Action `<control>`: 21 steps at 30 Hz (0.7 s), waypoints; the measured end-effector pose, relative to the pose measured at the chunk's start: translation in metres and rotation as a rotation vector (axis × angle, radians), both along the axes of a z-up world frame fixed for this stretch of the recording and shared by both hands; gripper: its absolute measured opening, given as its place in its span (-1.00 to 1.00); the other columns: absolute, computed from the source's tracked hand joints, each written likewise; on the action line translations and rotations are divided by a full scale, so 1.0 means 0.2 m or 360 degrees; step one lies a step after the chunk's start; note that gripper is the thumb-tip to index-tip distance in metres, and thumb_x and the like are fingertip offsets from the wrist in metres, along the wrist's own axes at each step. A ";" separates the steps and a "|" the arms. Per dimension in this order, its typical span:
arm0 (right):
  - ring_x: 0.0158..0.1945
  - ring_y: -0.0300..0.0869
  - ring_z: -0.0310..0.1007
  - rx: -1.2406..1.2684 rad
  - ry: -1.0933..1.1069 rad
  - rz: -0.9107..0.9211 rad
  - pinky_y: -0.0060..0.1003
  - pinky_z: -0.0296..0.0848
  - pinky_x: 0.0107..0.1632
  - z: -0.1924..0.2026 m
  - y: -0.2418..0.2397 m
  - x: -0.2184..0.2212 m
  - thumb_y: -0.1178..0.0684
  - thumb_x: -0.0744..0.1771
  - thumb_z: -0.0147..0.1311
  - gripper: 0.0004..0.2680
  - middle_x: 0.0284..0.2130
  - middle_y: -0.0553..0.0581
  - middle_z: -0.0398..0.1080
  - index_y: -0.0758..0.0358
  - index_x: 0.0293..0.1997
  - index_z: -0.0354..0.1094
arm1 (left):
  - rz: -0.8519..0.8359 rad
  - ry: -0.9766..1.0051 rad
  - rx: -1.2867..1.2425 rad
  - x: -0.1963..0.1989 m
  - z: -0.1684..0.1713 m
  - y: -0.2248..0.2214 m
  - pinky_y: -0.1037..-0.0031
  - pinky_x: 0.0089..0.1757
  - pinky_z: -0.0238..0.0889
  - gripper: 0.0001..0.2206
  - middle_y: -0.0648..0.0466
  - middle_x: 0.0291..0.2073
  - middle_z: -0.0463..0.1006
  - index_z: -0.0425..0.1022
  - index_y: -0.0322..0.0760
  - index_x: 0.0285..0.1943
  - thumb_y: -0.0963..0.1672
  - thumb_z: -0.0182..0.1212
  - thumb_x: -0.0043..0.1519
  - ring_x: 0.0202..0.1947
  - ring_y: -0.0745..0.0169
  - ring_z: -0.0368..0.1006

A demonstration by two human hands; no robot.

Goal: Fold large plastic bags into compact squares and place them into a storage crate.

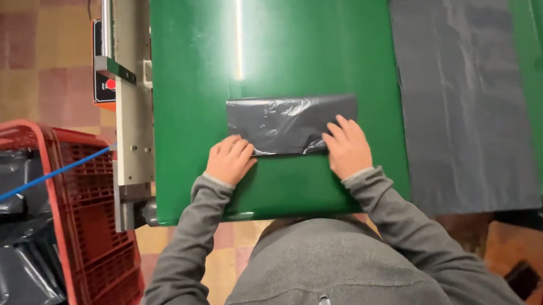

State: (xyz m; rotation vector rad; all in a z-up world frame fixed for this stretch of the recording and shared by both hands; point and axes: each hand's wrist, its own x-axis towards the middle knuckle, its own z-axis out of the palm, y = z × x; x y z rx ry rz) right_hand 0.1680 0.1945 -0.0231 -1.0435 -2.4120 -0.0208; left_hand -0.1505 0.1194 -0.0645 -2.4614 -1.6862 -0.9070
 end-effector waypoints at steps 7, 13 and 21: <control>0.29 0.24 0.29 -0.0434 0.0243 0.0613 0.13 0.25 0.32 -0.20 -0.30 -0.18 0.22 0.20 0.13 -0.60 0.15 0.37 0.34 0.44 0.17 0.29 | -0.0653 0.0251 -0.1023 0.27 0.11 0.11 0.11 -0.20 0.39 -0.87 0.00 -0.32 0.60 0.59 -0.16 -0.27 -0.07 0.28 0.14 -0.21 -0.09 0.54; 0.07 0.09 0.53 -0.1224 0.1057 -0.0101 -0.01 0.46 0.21 -0.64 -0.40 0.01 0.16 0.39 0.04 -0.81 -0.06 0.20 0.57 0.26 0.13 0.41 | -0.0869 -0.1062 -0.1551 0.27 -0.38 0.52 0.39 -0.09 0.40 -0.73 0.07 -0.20 0.67 0.58 -0.24 -0.14 -0.01 0.05 0.29 -0.13 0.04 0.60; -0.06 0.03 0.58 -0.2656 0.2508 -0.0764 -0.02 0.61 -0.06 -0.83 -0.08 0.15 0.07 0.40 -0.12 -0.79 -0.07 0.16 0.51 0.24 0.14 0.23 | 0.0021 -0.0586 -0.0979 0.37 -0.43 0.47 0.26 -0.30 0.33 -0.66 -0.08 -0.46 0.53 0.46 -0.31 -0.34 0.03 0.30 0.27 -0.44 -0.07 0.47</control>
